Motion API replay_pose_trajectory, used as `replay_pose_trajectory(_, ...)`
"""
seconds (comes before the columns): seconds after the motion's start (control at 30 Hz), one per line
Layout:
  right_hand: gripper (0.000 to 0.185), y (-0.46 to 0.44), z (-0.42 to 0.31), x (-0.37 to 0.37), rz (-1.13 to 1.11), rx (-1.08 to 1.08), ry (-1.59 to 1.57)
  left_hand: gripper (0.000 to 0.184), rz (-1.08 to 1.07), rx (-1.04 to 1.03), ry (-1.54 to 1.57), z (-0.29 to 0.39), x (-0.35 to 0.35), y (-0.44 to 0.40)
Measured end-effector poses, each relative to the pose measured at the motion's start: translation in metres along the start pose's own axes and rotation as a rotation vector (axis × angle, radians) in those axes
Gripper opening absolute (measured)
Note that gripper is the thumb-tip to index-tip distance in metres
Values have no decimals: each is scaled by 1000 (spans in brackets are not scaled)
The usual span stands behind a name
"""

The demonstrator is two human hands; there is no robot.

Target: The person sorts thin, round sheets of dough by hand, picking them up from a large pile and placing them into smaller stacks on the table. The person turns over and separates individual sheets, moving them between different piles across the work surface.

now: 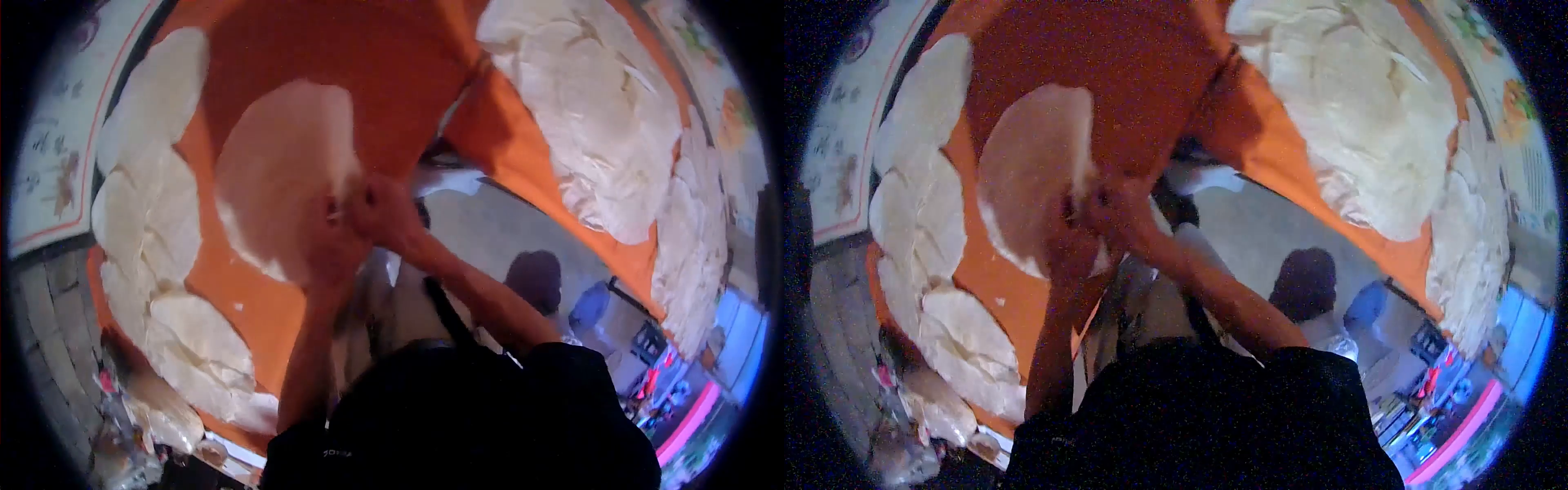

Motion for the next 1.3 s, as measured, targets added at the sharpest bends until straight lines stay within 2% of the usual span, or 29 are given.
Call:
replay_pose_trajectory(0.03,18,5,2,0,60,251,128,38,58,-88,-96,-5,6,-4)
replay_pose_trajectory(0.1,11,-2,-14,8,7,213,81,35,257,-325,-236,-56,20,-19)
replay_pose_trajectory(0.13,9,-5,-26,28,5,174,57,31,239,-189,151,-57,36,-17)
replay_pose_trajectory(0.17,7,-9,-42,44,0,136,24,23,134,-71,340,-77,46,-28)
replay_pose_trajectory(0.23,5,-23,-49,87,81,92,-56,35,35,119,748,-83,72,-39)
replay_pose_trajectory(0.27,5,-32,-49,117,170,87,-99,42,-29,180,910,-79,86,-42)
replay_pose_trajectory(0.3,5,-43,-35,147,107,-53,-185,48,-64,190,977,-78,102,-45)
replay_pose_trajectory(0.33,3,-52,-37,189,129,-85,-300,55,-98,88,902,-134,135,-67)
replay_pose_trajectory(0.37,4,-61,-39,231,154,-116,-416,51,-2,334,1142,-73,122,-45)
replay_pose_trajectory(0.4,8,-64,-52,282,230,-29,-400,48,22,244,1073,-86,140,-54)
replay_pose_trajectory(0.43,10,-70,-41,345,408,38,-72,47,79,165,892,-88,154,-55)
replay_pose_trajectory(0.47,19,-74,-36,401,397,75,108,46,135,85,714,-84,162,-56)
replay_pose_trajectory(0.5,18,-68,-26,453,516,21,-42,46,144,37,622,-76,161,-57)
replay_pose_trajectory(0.57,38,-50,-15,546,698,84,315,45,165,-65,443,-55,160,-61)
replay_pose_trajectory(0.6,41,-38,1,596,827,-37,686,43,186,-468,188,-10,160,-54)
replay_pose_trajectory(0.63,43,-23,-17,600,963,-40,1021,41,206,-863,-79,32,147,-38)
replay_pose_trajectory(0.67,45,-11,-40,593,1090,-39,1359,41,186,-910,-118,47,130,-37)
replay_pose_trajectory(0.7,43,-12,-40,579,1109,45,1191,41,167,-957,-154,62,113,-36)
replay_pose_trajectory(0.73,41,-9,-33,559,1121,120,1025,43,96,-658,38,57,97,-48)
replay_pose_trajectory(0.77,35,-24,-22,505,774,113,621,42,23,-496,172,65,67,-44)
replay_pose_trajectory(0.8,31,-30,-9,446,484,-21,212,41,-27,-328,307,72,37,-38)
replay_pose_trajectory(0.87,47,-8,-65,314,111,-460,-573,40,-174,-306,304,107,-31,-5)
replay_pose_trajectory(0.9,53,-9,-56,276,-52,-478,-624,39,-258,-366,259,128,-64,15)
replay_pose_trajectory(0.93,46,-9,-59,248,-115,-373,-574,39,-337,-431,221,147,-92,35)
replay_pose_trajectory(1.03,34,-38,-51,270,109,-82,-138,37,-488,-613,151,180,-142,79)
replay_pose_trajectory(1.13,29,-68,-43,301,170,-441,-551,36,-507,-711,156,194,-144,90)
replay_pose_trajectory(1.2,28,-92,-84,358,335,-325,-369,35,-460,-749,167,195,-131,88)
replay_pose_trajectory(1.27,18,-144,-69,417,184,-134,-660,34,-372,-774,175,192,-113,81)
replay_pose_trajectory(1.3,21,-160,-53,461,271,-73,-645,34,-327,-774,166,186,-102,75)
Point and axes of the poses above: each hand's wrist, its own y-axis away from the middle knuckle, its own x-axis out of the back of the hand, z = x × y, the point moved 9 cm from there along -y, towards the middle knuckle, and after that the axes turned 10 degrees about z, right-handed, at the moved point
